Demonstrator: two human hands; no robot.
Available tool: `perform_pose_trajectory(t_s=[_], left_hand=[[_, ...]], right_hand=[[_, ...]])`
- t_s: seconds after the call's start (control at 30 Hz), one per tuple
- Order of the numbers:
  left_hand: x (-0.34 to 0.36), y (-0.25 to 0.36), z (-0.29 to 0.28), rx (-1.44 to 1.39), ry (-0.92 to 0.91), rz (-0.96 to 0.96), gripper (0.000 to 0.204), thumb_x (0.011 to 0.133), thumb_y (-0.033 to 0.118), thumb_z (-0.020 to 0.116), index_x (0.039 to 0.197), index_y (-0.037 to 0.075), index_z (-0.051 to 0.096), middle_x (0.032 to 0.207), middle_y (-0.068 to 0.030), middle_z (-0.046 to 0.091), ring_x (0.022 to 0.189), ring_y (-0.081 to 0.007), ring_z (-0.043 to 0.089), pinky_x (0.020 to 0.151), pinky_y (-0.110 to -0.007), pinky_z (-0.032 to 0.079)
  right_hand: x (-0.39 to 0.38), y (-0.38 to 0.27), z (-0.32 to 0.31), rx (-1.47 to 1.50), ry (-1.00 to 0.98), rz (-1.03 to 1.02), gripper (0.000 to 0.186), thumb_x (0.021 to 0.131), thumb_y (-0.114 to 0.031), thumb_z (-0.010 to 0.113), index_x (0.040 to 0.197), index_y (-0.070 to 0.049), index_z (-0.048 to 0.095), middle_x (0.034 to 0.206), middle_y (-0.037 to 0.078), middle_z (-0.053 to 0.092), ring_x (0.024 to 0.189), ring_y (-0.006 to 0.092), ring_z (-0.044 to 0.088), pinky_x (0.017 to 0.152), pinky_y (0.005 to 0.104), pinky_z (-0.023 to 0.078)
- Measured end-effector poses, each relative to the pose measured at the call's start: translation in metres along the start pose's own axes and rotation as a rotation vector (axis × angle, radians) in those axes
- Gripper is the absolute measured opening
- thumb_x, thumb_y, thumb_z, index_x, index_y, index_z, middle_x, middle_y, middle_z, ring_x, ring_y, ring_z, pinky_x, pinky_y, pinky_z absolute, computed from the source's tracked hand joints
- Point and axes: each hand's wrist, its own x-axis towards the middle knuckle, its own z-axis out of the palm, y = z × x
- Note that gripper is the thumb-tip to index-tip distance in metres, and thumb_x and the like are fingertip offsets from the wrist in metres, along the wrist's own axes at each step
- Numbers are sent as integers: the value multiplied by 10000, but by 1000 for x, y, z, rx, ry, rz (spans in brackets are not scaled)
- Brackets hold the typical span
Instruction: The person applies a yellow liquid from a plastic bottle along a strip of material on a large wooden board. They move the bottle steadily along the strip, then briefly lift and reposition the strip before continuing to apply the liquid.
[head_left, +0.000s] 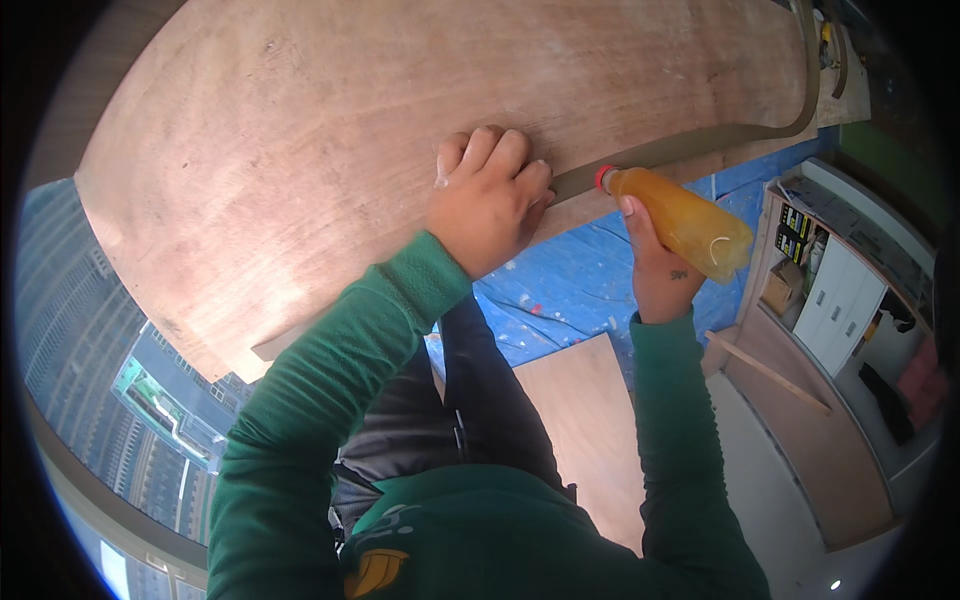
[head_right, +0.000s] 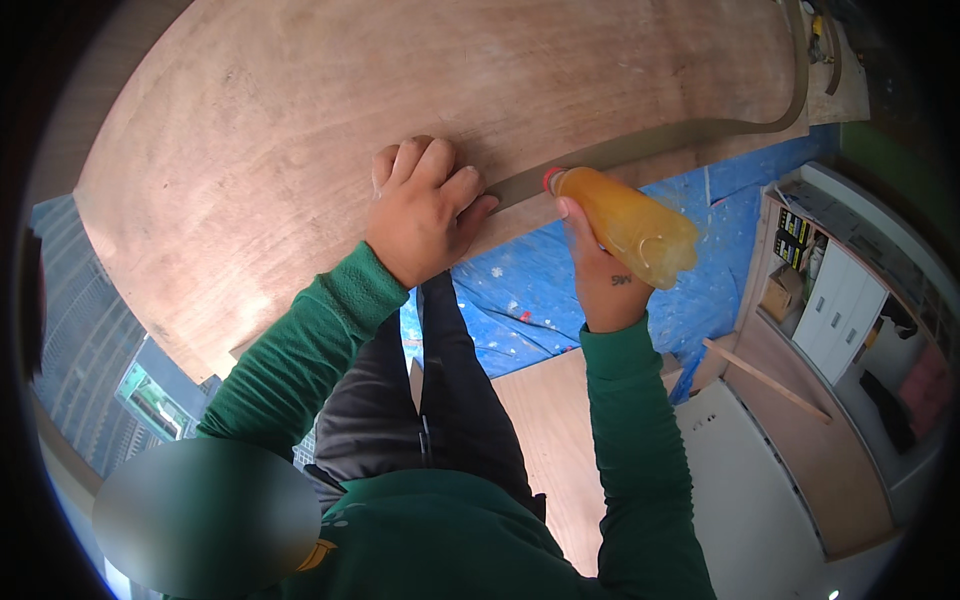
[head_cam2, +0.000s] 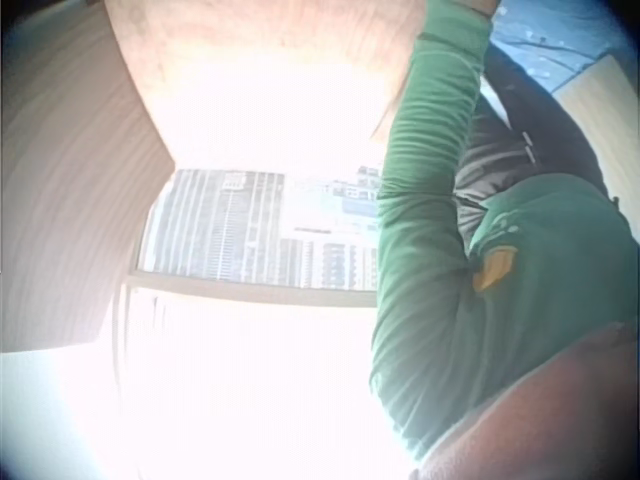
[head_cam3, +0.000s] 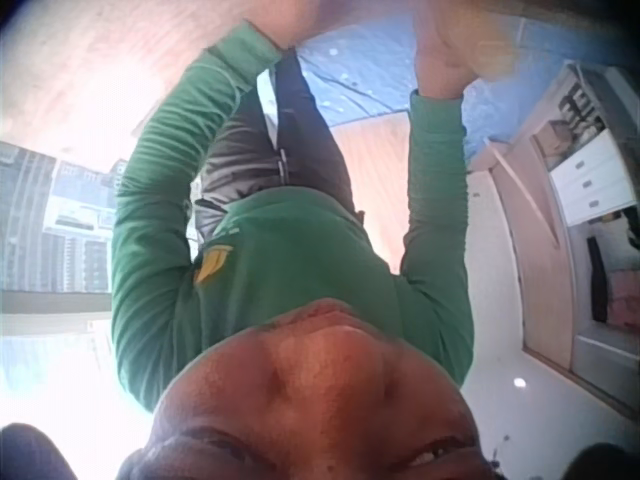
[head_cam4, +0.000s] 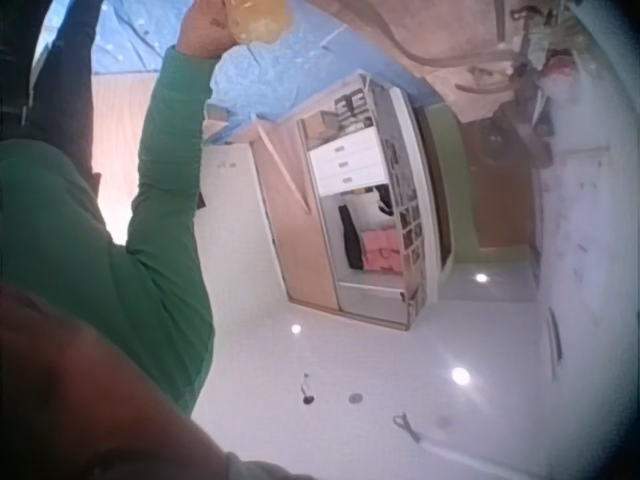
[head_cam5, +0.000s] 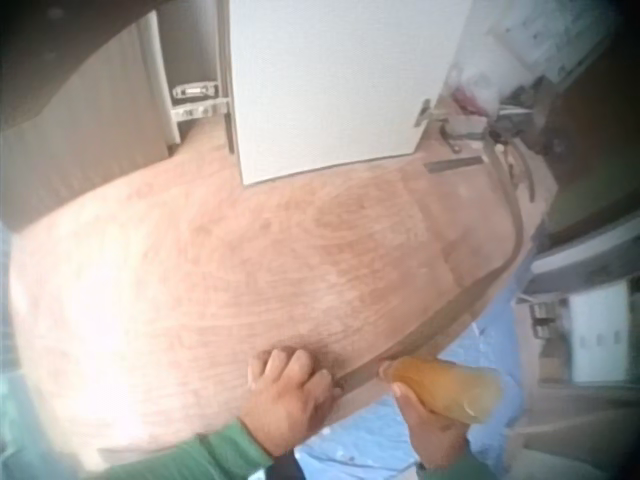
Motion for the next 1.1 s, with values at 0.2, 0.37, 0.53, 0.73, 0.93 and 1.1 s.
perform_pose_trajectory(t_s=[0.2,0.37,0.53,0.73,0.93,1.1], left_hand=[[-62,-13,-61,95,-110,-125,312,755,230,917,986,132,730,1035,-78,620,1059,-339,602,951,-491,417],[-103,-19,-92,164,-115,-202,336,759,236,908,1035,139,743,1091,-93,645,1064,-339,604,958,-501,415],[-136,-25,-114,211,-121,-339,400,763,239,926,1102,131,741,1144,-106,646,1097,-359,589,983,-500,416],[-162,-30,-136,267,-135,-392,441,767,227,939,1135,116,723,1136,-104,650,1081,-347,592,981,-485,433],[-173,-32,-149,273,-163,-380,453,749,204,944,1136,117,724,1158,-107,653,1094,-346,599,983,-487,446],[-174,-34,-157,261,-176,-342,449,737,158,938,1127,89,725,1138,-121,668,1074,-351,616,978,-488,468]], right_hand=[[15,-5,-2,34,37,126,294,892,-118,923,1094,32,771,1039,97,795,936,191,745,861,332,590],[-27,-30,19,-69,-147,-83,285,896,-103,912,1105,21,763,1040,95,789,931,189,739,851,331,584],[3,-15,5,-75,-38,-27,282,902,-65,897,1124,27,750,1037,93,785,919,182,735,843,323,585],[43,-1,-6,-39,30,28,254,953,-64,846,1149,55,736,1001,107,774,823,153,733,772,292,624],[29,-15,2,-42,-25,52,250,942,-75,860,1124,53,744,1006,96,775,843,153,725,779,292,609],[29,-10,0,-98,-14,41,299,911,-91,898,1136,44,757,1036,81,791,902,174,738,834,314,587]])
